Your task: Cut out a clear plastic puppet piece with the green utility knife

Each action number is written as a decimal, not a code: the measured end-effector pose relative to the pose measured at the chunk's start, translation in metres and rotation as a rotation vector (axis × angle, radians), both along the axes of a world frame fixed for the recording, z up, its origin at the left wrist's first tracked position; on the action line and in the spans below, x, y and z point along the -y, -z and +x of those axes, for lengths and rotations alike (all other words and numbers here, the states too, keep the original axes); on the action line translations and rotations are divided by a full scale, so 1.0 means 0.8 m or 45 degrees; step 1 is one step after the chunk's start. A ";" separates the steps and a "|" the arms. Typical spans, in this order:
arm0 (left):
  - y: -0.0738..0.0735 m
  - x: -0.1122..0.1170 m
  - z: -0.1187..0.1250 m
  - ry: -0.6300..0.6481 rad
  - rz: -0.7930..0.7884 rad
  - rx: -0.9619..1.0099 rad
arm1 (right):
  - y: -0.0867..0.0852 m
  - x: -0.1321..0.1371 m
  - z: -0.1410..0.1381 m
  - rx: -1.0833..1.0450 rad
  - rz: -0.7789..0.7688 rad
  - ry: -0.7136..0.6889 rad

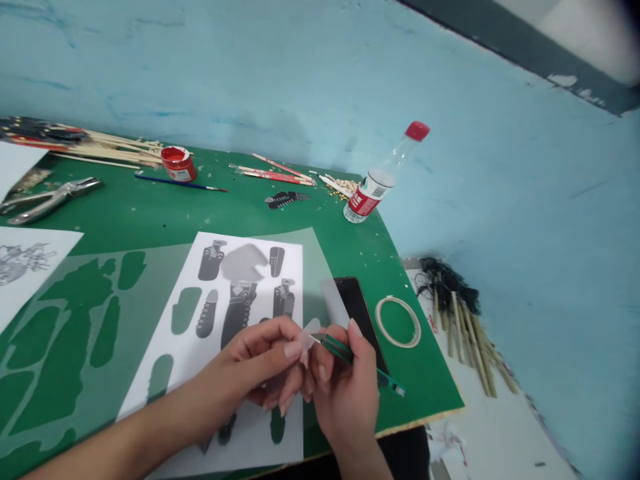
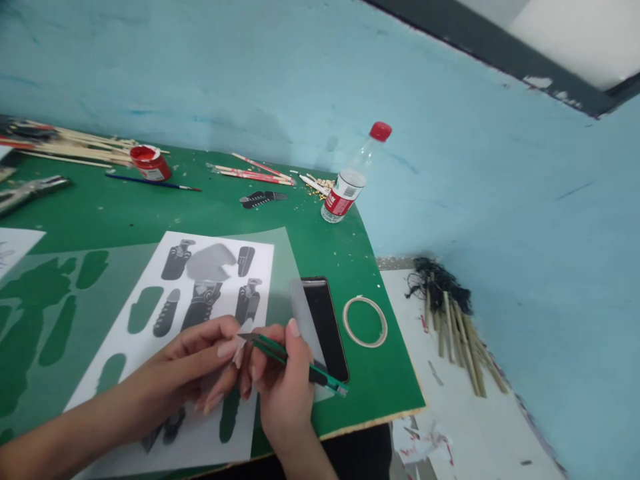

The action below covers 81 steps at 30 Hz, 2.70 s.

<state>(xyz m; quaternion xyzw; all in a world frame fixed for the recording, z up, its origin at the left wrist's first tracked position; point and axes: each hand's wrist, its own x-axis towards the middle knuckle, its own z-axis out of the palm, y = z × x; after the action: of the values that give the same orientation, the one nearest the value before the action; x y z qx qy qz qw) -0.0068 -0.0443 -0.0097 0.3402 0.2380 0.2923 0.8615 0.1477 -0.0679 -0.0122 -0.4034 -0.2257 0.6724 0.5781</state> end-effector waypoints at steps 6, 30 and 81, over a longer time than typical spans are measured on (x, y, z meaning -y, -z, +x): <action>0.002 0.002 0.002 -0.015 0.004 -0.016 | 0.001 0.004 -0.003 0.059 0.021 0.028; 0.004 0.002 0.001 0.028 -0.072 0.028 | -0.004 0.001 -0.006 0.123 0.044 0.070; 0.005 0.003 0.006 0.067 -0.048 0.211 | 0.027 0.042 -0.002 0.994 0.400 0.439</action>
<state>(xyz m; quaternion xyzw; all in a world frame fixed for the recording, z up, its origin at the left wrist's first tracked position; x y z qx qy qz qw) -0.0024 -0.0470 -0.0140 0.3047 0.1624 0.2922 0.8918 0.1458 -0.1018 -0.0339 -0.5657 -0.4556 0.3216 0.6074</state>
